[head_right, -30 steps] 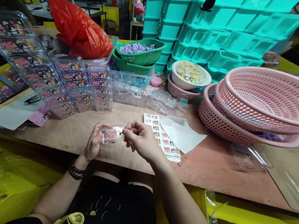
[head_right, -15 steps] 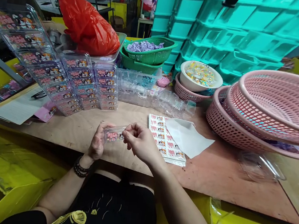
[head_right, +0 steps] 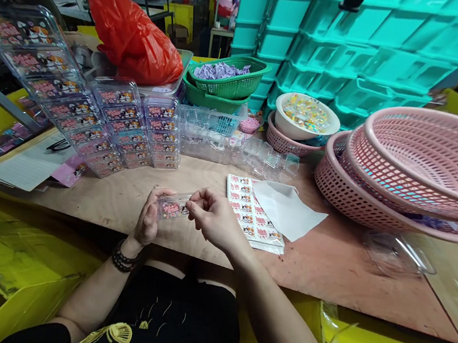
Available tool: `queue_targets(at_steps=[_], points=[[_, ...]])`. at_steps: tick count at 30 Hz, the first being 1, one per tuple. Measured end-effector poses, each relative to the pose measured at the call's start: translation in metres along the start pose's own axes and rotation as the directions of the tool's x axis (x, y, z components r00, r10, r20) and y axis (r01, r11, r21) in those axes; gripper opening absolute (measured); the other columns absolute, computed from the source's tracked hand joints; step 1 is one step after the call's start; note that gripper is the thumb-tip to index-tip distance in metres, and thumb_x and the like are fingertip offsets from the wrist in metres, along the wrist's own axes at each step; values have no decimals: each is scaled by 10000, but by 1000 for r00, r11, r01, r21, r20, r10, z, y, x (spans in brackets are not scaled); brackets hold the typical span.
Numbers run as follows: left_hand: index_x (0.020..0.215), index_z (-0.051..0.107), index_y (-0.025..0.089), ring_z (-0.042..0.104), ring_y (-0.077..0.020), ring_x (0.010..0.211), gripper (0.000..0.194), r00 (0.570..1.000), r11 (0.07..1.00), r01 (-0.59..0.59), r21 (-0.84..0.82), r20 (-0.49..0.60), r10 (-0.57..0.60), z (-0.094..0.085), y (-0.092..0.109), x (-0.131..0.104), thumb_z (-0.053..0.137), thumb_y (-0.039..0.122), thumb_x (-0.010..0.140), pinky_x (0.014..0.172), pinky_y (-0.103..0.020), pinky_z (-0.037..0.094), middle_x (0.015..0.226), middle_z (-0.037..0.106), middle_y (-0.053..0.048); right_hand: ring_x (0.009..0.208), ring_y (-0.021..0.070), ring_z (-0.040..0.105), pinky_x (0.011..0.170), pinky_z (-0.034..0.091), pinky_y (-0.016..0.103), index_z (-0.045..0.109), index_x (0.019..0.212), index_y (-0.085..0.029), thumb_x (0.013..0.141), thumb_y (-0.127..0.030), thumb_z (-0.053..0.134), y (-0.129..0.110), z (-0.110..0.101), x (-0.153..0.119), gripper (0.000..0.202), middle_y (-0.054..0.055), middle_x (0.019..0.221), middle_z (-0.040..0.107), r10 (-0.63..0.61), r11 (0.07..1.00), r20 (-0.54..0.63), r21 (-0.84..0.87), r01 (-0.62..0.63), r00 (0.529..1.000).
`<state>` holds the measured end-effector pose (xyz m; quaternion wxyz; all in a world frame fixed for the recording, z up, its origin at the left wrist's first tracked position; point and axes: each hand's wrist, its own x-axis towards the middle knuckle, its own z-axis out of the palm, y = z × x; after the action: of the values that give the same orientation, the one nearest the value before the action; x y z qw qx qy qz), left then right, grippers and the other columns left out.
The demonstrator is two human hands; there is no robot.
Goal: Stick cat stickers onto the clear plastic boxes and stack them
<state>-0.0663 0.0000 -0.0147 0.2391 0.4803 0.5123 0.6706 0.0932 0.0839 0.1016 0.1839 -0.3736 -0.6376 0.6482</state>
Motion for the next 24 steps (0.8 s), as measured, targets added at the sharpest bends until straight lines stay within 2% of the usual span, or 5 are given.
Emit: queue_targets(at_steps=[7, 12, 18, 24], points=[[1175, 585, 207, 588, -262, 1018, 522, 998, 998, -44, 34, 38, 43, -1, 4, 0, 411, 640, 939, 908, -408, 482, 1096, 604, -93, 438, 69, 446, 317, 291, 161, 550, 861, -198, 768, -416, 704, 1, 0, -1, 283, -48, 621, 577, -6, 1000, -6, -5, 6, 1000], [1157, 562, 206, 600, -238, 938, 485, 998, 999, -42, 18, 46, 41, 1, 8, 2, 463, 622, 926, 838, -379, 502, 1060, 591, -83, 443, 64, 451, 362, 311, 180, 545, 847, -195, 780, -415, 695, 0, 1, -1, 275, -43, 629, 588, -30, 999, -9, -23, 30, 999], [1127, 556, 219, 592, -203, 879, 368, 999, 999, -11, -35, 36, 13, 4, 12, 4, 533, 526, 925, 800, -344, 504, 1030, 577, -62, 451, 72, 448, 376, 313, 192, 546, 855, -200, 779, -429, 693, 2, 1, -1, 283, -45, 626, 578, -48, 998, -10, -43, 47, 999], [1139, 559, 220, 590, -200, 903, 335, 999, 1000, -20, -3, 28, 20, 4, 10, 3, 520, 486, 939, 823, -346, 511, 1059, 568, -64, 488, 98, 467, 433, 330, 223, 555, 880, -212, 814, -469, 657, 8, 2, -2, 284, -36, 637, 575, -143, 981, -27, -138, 138, 989]])
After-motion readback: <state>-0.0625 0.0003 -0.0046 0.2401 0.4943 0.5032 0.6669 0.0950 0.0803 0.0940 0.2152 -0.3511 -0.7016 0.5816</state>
